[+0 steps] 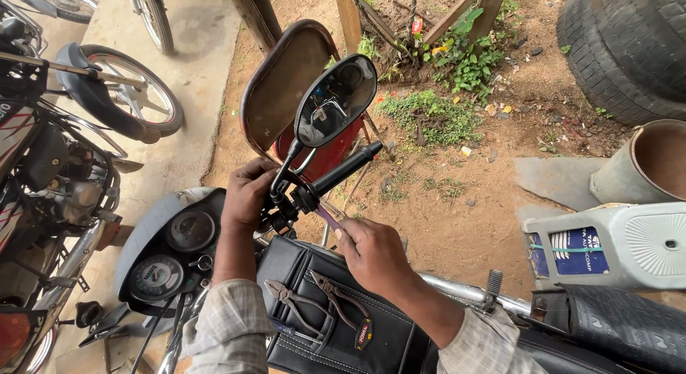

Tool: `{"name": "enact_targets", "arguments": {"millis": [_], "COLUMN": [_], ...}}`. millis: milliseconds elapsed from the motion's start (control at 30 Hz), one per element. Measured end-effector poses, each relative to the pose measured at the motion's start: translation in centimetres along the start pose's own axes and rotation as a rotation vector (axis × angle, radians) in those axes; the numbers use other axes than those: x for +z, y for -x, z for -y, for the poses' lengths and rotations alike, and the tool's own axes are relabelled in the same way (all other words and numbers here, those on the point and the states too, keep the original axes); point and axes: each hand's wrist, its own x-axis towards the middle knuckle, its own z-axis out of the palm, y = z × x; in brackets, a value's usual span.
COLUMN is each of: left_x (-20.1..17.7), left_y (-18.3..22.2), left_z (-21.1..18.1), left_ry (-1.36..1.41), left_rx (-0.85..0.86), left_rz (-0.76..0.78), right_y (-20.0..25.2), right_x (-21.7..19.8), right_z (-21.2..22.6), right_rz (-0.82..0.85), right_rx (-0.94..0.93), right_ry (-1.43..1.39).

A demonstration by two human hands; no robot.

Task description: Repairing the handle and controls of a motorcycle using tools and cleaning with a cloth.

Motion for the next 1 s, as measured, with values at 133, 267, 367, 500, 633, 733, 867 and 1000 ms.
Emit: {"name": "enact_targets", "arguments": {"millis": [133,267,367,500,633,733,867,1000], "left_x": [0.3,0.1,-0.2,-0.8,-0.3,1.6,8.1,13.7], "left_y": [0.1,-0.4,0.2,-0.1,1.0,5.2,15.9,24.6], "left_z": [-0.5,-0.4,-0.1,1.4,1.9,0.1,-1.2,-2.1], "left_ry": [-0.166,-0.33,-0.311,-0.127,-0.106,-0.188,-0.383,-0.574], "left_rx": [-0.064,-0.003,-0.029,0.078,0.272,0.401,0.362,0.293], "left_rz": [-0.002,0.015,-0.06,-0.193,-0.415,-0.704,-0.42,0.323], "right_y": [0.6,0.5,2.1,4.0,4.0,3.9,5.7,8.9], "right_x": [-1.1,-3.5,-7.8,-14.7,-15.5,-13.1,-11.9,-12.0], "right_z": [1.5,4.2,6.8,8.8,4.2,1.7,6.1,9.8], "right_rz": [-0.03,-0.006,-0.131,-0.418,-0.372,-0.29,-0.213,-0.013], "right_rx": [0.0,0.067,0.016,0.112,0.183,0.173,0.219,0.069], "right_ry": [-0.077,-0.131,-0.328,-0.357,-0.618,-0.705,-1.016,-1.409]}}
